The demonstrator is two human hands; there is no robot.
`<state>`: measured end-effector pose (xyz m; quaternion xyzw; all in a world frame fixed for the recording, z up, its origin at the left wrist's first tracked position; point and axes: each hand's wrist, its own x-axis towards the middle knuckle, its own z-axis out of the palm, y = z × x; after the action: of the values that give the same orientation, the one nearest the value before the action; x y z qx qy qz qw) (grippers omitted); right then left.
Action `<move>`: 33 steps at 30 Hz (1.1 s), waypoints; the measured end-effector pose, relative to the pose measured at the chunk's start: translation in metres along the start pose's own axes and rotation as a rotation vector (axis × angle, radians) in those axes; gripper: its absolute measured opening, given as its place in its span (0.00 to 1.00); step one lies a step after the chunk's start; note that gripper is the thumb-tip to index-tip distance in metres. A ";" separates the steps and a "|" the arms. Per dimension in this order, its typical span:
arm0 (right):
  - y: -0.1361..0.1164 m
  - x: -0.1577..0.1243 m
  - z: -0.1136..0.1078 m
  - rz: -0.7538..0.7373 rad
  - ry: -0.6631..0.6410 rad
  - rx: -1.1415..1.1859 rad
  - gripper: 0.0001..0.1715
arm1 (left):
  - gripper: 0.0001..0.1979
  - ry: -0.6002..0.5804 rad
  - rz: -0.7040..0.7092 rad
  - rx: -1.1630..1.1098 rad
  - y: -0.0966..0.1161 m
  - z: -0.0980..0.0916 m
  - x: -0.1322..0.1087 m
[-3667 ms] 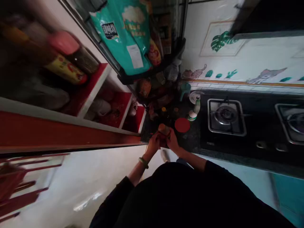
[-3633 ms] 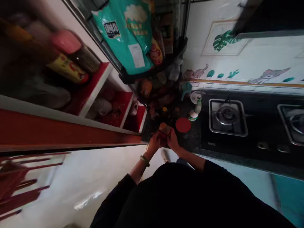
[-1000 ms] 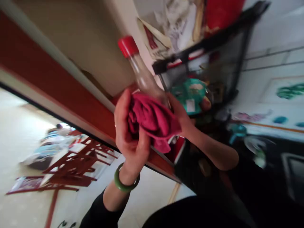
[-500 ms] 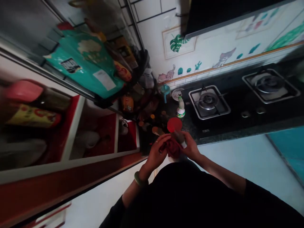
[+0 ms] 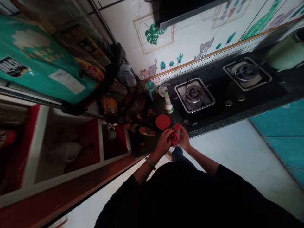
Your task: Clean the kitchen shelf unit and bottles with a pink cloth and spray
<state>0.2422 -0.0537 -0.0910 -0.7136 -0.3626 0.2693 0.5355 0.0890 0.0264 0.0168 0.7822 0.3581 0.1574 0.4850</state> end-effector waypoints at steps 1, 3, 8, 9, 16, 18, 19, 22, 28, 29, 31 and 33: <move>0.001 0.003 0.002 0.001 0.008 0.008 0.39 | 0.33 0.002 -0.001 0.001 -0.002 0.000 0.001; 0.003 0.009 0.005 -0.016 0.015 0.025 0.39 | 0.33 0.012 -0.005 0.001 -0.003 0.001 0.002; 0.006 0.024 0.010 -0.045 0.018 0.004 0.39 | 0.32 0.038 -0.031 0.005 -0.007 0.003 0.005; 0.007 0.026 0.011 -0.043 0.023 -0.002 0.40 | 0.32 0.040 -0.035 0.004 -0.008 0.004 0.007; 0.007 0.033 0.013 -0.038 0.031 0.031 0.38 | 0.33 0.057 -0.059 -0.009 -0.010 0.013 0.020; 0.004 0.036 0.013 -0.036 0.008 0.038 0.40 | 0.32 0.064 -0.070 -0.021 -0.009 0.014 0.021; 0.003 0.037 0.013 -0.030 -0.009 0.040 0.43 | 0.32 0.069 -0.077 -0.030 -0.008 0.014 0.021; -0.005 0.039 0.010 0.051 -0.041 0.032 0.52 | 0.32 0.076 -0.099 -0.068 -0.005 0.011 0.019; -0.047 -0.006 -0.018 0.295 -0.073 0.169 0.48 | 0.30 0.101 -0.083 -0.127 0.025 -0.018 -0.002; -0.057 -0.017 -0.024 0.321 -0.111 0.235 0.43 | 0.30 0.116 -0.073 -0.130 0.034 -0.027 -0.010; -0.075 -0.030 -0.030 0.338 -0.309 0.344 0.35 | 0.31 0.133 -0.056 -0.235 0.057 -0.047 -0.026; -0.102 -0.021 -0.022 0.281 -0.463 0.468 0.32 | 0.33 0.219 0.011 -0.272 0.082 -0.072 -0.041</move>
<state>0.2229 -0.0664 0.0127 -0.5344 -0.3010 0.5709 0.5458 0.0513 0.0211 0.1264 0.6896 0.3799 0.2916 0.5433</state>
